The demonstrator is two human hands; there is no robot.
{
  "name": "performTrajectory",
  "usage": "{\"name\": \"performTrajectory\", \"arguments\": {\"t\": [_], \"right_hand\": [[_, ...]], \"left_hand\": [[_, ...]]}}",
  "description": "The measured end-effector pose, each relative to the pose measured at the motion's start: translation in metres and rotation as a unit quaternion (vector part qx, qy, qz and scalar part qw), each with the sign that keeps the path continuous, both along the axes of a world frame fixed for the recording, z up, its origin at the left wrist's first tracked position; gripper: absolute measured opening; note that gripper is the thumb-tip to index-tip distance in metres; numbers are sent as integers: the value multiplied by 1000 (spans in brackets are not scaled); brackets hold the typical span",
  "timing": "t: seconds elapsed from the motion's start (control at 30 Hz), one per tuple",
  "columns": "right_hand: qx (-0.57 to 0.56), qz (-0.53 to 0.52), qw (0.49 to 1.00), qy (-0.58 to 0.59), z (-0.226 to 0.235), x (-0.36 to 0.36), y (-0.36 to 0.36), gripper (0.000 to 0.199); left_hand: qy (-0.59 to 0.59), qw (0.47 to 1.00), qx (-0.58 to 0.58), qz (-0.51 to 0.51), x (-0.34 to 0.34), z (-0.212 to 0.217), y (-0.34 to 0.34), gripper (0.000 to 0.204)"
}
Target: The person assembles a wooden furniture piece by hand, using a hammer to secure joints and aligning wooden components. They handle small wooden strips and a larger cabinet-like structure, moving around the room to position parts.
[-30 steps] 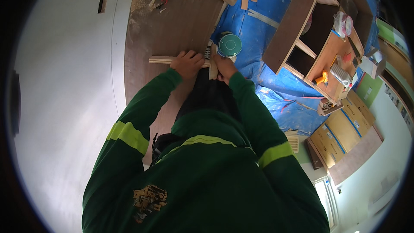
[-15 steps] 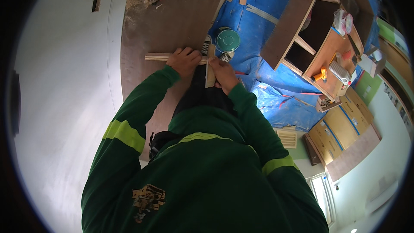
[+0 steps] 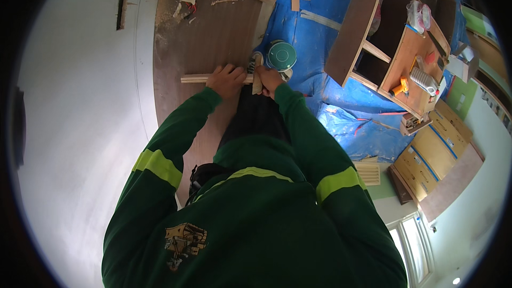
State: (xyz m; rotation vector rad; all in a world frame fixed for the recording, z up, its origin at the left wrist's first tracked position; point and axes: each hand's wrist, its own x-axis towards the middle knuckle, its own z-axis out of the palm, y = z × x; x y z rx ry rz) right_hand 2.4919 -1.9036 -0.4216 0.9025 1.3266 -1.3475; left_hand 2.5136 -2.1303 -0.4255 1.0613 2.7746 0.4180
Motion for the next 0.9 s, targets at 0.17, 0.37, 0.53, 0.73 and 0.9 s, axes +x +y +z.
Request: {"name": "performTrajectory", "arguments": {"t": [0.17, 0.37, 0.53, 0.73, 0.9], "right_hand": [[-108, -111, 988, -20, -11, 25, 29, 43], [-315, -303, 897, 67, 72, 65, 124, 54], [-437, -368, 798, 192, 98, 76, 142, 59], [-407, -444, 752, 266, 108, 91, 112, 64], [-414, -481, 706, 315, 60, 122, 78, 63]], "left_hand": [[-50, 999, 4, 3, -10, 25, 2, 32], [-44, 992, 13, 122, -33, 81, -2, 24], [40, 990, -59, 122, -69, 92, -19, 26], [2, 989, -138, 44, -81, 72, -57, 39], [-99, 980, -167, -26, -79, 68, -79, 52]]}}
